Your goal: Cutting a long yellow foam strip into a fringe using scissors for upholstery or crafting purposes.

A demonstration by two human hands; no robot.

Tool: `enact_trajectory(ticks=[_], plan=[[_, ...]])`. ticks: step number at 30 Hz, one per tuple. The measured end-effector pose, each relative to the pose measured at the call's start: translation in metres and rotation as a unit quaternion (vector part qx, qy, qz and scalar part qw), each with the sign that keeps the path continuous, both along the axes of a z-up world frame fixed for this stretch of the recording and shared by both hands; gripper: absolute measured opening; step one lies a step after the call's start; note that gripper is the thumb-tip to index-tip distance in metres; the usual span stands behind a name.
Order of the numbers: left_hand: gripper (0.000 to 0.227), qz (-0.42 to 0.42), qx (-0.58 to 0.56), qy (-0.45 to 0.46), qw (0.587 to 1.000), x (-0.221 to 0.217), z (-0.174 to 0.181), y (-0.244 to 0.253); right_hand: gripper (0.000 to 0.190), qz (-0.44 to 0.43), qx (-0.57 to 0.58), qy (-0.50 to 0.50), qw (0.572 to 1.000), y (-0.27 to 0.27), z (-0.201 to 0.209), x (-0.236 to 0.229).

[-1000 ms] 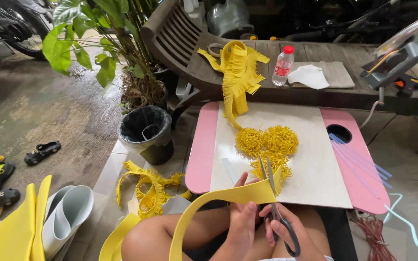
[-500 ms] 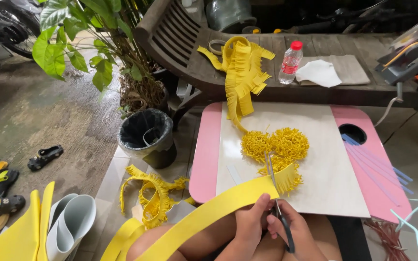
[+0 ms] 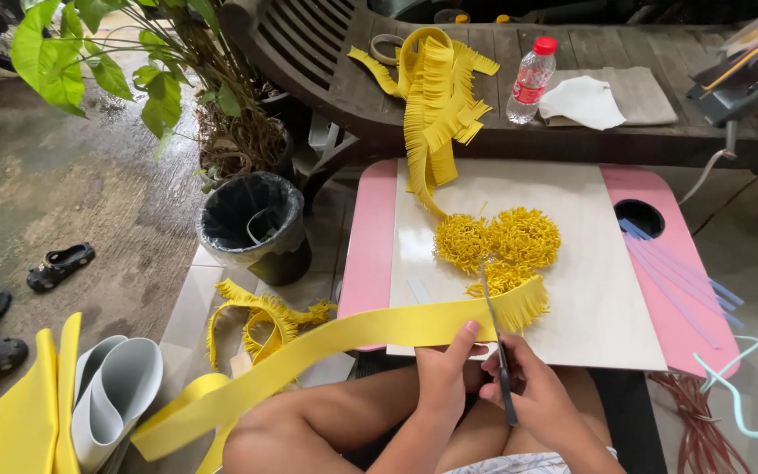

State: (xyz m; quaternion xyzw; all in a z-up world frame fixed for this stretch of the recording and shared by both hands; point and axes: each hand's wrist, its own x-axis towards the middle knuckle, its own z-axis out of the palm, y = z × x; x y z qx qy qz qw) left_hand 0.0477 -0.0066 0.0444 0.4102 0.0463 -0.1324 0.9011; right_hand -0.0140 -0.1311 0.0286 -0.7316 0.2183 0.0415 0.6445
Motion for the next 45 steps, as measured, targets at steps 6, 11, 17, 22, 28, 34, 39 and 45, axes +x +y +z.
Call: enact_trajectory(ticks=[6,11,17,22,28,34,39,45], plan=[[0.026,0.011,0.023,-0.004,1.0,-0.001,0.003,-0.002,0.072,-0.003,-0.009,-0.014,1.0,-0.005,-0.006,-0.005],[0.024,0.033,0.048,0.001,0.998,0.001,0.012,0.0,0.071,0.022,0.002,-0.027,0.999,0.004,0.009,-0.013],[0.026,0.063,0.072,-0.016,0.995,0.002,0.016,-0.001,0.081,0.079,0.019,-0.048,0.995,0.005,0.018,-0.018],[0.026,0.068,0.058,-0.019,0.996,-0.001,0.015,-0.001,0.084,0.088,0.032,-0.034,0.995,0.011,0.014,-0.021],[0.027,0.059,0.086,0.015,0.994,-0.003,0.012,-0.003,0.081,0.039,0.075,-0.06,0.995,0.014,0.006,-0.021],[0.026,0.069,0.096,0.011,0.993,-0.004,0.01,-0.003,0.073,0.04,0.022,-0.024,0.999,0.015,0.011,-0.02],[0.025,0.068,0.08,0.003,0.994,-0.004,0.009,-0.004,0.051,0.017,0.0,0.005,1.0,0.012,0.014,-0.02],[0.026,0.072,0.068,0.002,0.995,-0.007,0.006,-0.007,0.051,0.011,0.013,0.013,1.0,0.011,0.014,-0.023]])
